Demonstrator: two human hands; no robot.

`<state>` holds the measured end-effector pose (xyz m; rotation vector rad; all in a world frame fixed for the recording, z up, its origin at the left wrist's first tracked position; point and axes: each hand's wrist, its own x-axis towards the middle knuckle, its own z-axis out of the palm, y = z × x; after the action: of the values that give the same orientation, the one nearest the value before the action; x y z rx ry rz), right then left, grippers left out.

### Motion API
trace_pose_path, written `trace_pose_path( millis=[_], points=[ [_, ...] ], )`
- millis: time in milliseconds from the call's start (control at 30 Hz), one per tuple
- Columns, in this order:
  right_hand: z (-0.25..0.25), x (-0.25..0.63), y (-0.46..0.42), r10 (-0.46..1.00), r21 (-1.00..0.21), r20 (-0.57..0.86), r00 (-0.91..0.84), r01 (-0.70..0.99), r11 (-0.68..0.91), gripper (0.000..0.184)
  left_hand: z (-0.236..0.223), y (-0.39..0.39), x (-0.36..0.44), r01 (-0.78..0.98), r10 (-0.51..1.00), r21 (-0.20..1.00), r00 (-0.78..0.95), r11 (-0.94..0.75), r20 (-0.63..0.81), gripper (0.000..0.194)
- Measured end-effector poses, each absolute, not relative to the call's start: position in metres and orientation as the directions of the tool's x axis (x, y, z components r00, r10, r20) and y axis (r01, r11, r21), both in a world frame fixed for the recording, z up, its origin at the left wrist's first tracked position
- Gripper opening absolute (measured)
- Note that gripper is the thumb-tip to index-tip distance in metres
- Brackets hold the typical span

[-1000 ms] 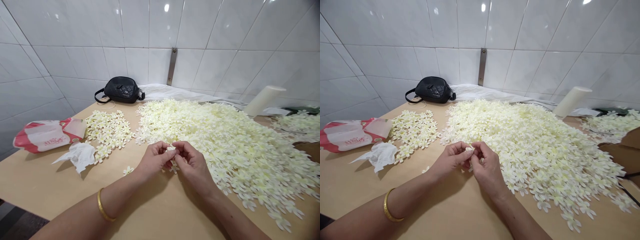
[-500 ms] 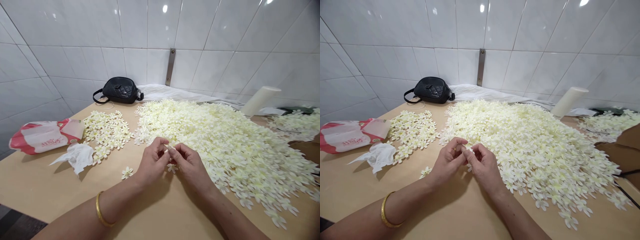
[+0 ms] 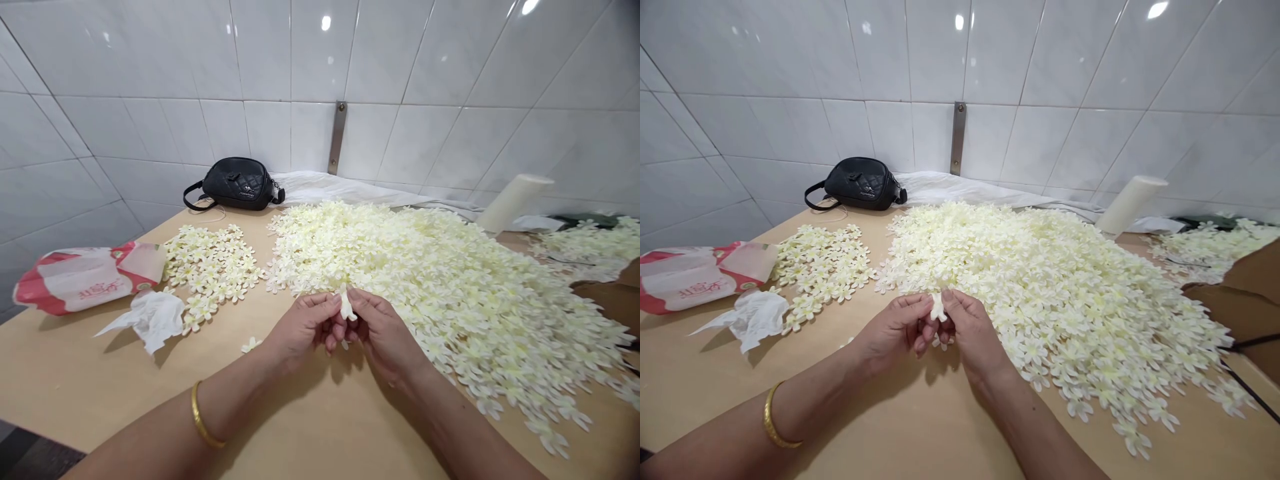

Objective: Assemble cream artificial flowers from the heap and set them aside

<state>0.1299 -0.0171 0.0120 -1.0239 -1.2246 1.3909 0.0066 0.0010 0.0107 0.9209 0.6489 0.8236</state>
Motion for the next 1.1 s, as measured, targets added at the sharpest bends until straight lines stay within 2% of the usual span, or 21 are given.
trace_pose_path(
  millis=[67, 200, 300, 400, 500, 567, 633, 800, 933, 1100],
  points=[
    [0.012, 0.13, -0.017, 0.995, -0.998, 0.038, -0.088, -0.059, 0.033, 0.037, 0.013, 0.002, 0.006, -0.358, 0.829, 0.834, 0.525, 0.42, -0.192, 0.029],
    [0.013, 0.133, -0.02, 0.968, -0.966, 0.232, 0.093, 0.143, 0.218, 0.019, 0.017, 0.005, 0.003, -0.368, 0.755, 0.724, 0.574, 0.584, -0.317, 0.027],
    [0.015, 0.135, -0.022, 0.961, -0.949, 0.276, -0.012, 0.156, 0.274, 0.027, 0.016, 0.007, 0.001, -0.371, 0.712, 0.673, 0.617, 0.64, -0.337, 0.025],
    [0.015, 0.135, -0.023, 0.962, -0.95, 0.265, -0.073, 0.15, 0.273, 0.022, 0.013, 0.006, 0.002, -0.331, 0.703, 0.697, 0.62, 0.637, -0.348, 0.025],
    [0.014, 0.135, -0.021, 0.964, -0.955, 0.261, -0.048, 0.13, 0.265, 0.014, 0.014, 0.004, 0.004, -0.203, 0.798, 0.853, 0.505, 0.481, -0.33, 0.034],
    [0.013, 0.135, -0.019, 0.968, -0.961, 0.247, -0.041, 0.119, 0.25, 0.012, 0.017, 0.003, 0.005, -0.158, 0.9, 0.942, 0.375, 0.297, -0.221, 0.035],
    [0.013, 0.135, -0.019, 0.974, -0.966, 0.225, -0.02, 0.124, 0.226, 0.011, 0.022, 0.002, 0.005, -0.153, 0.945, 0.973, 0.302, 0.175, -0.122, 0.029],
    [0.013, 0.134, -0.023, 0.976, -0.952, 0.216, -0.003, 0.223, 0.211, 0.006, 0.027, -0.002, 0.004, -0.104, 0.948, 0.99, 0.311, 0.099, -0.062, 0.018],
    [0.015, 0.132, -0.026, 0.971, -0.909, 0.238, 0.016, 0.355, 0.217, 0.014, 0.025, -0.004, 0.007, -0.033, 0.966, 0.999, 0.26, 0.014, -0.005, 0.015],
    [0.012, 0.133, -0.027, 0.966, -0.87, 0.257, 0.022, 0.44, 0.222, 0.01, 0.02, -0.003, 0.007, 0.038, 0.973, 0.999, 0.228, 0.013, -0.021, 0.013]
  ],
)
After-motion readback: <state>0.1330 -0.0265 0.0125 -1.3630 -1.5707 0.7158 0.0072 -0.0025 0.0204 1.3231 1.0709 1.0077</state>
